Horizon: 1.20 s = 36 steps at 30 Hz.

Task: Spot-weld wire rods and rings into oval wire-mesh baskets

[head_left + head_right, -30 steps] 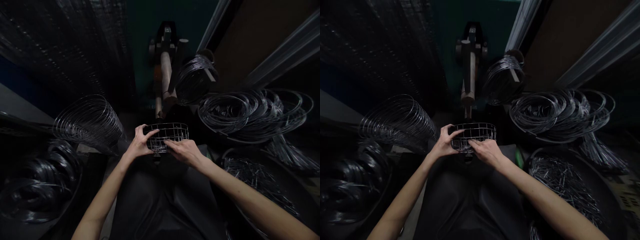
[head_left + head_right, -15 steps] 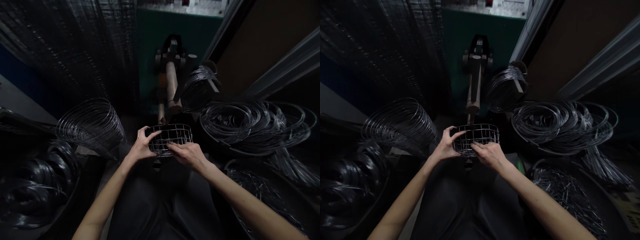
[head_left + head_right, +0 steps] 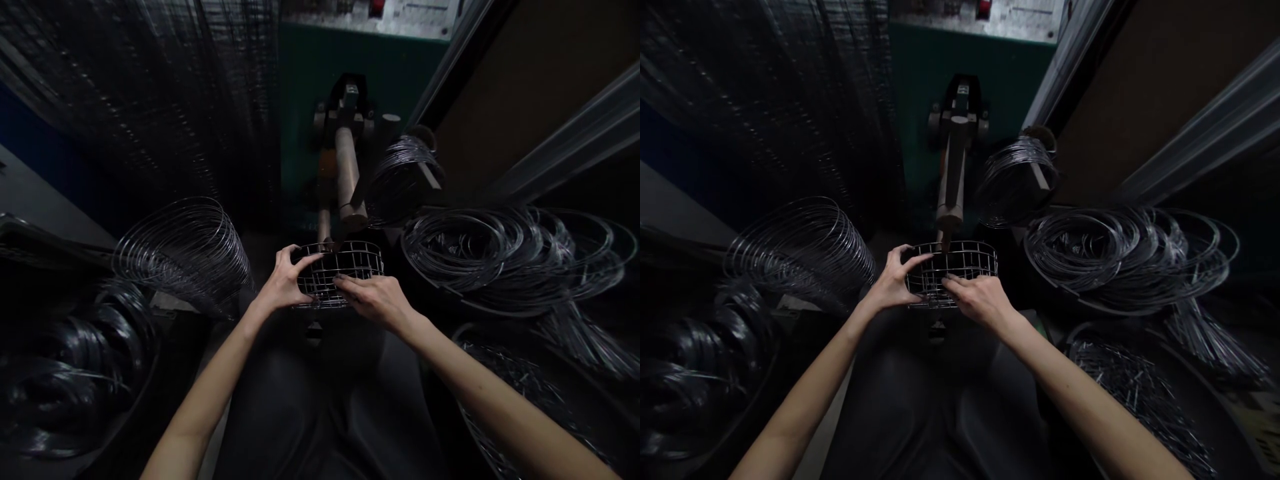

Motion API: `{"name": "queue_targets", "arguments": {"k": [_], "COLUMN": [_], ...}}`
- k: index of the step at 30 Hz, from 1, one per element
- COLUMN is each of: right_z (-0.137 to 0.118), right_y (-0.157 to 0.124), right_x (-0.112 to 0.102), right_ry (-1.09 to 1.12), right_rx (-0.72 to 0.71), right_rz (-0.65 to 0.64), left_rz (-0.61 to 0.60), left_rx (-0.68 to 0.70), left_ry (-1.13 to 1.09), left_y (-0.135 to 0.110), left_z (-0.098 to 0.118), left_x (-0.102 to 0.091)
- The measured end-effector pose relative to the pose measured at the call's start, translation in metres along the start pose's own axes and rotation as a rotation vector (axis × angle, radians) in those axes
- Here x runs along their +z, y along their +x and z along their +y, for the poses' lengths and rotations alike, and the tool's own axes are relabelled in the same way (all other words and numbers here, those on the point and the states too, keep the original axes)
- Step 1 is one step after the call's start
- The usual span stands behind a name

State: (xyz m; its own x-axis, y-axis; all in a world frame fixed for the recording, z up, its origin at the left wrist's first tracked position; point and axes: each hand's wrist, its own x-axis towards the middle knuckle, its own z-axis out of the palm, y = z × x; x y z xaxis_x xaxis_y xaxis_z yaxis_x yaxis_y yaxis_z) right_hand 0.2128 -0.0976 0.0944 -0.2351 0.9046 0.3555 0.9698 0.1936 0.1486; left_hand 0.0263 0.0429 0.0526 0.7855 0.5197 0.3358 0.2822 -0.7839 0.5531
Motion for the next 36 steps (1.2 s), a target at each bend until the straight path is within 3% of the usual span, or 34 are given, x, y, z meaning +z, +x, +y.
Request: {"name": "queue_targets", "arguments": {"k": [11,20,29,36], "right_z": [-0.002,0.008,0.012,0.024], "right_y": [0.002,0.026,0.015,0.040], "right_x": [-0.007,0.007,0.008,0.011], "right_ry": [0.090,0.093,0.041,0.063], "right_rx": [0.103,0.223,0.372,0.457], "right_rz": [-0.209,-0.186,-0.096,-0.087], "left_rz": [-0.068,-0.043,-0.002,-0.026], "left_rx": [-0.022,-0.042,-0.043,-0.079], "left_ry": [0.027,-0.005,-0.001,-0.024], "left_y": [0.002,0.028,0.031,0.058], "left_z": [-0.001,-0.016,-0.021,-0.036], "left_x": [-0.010,-0.015,-0.010,-0.013]}}
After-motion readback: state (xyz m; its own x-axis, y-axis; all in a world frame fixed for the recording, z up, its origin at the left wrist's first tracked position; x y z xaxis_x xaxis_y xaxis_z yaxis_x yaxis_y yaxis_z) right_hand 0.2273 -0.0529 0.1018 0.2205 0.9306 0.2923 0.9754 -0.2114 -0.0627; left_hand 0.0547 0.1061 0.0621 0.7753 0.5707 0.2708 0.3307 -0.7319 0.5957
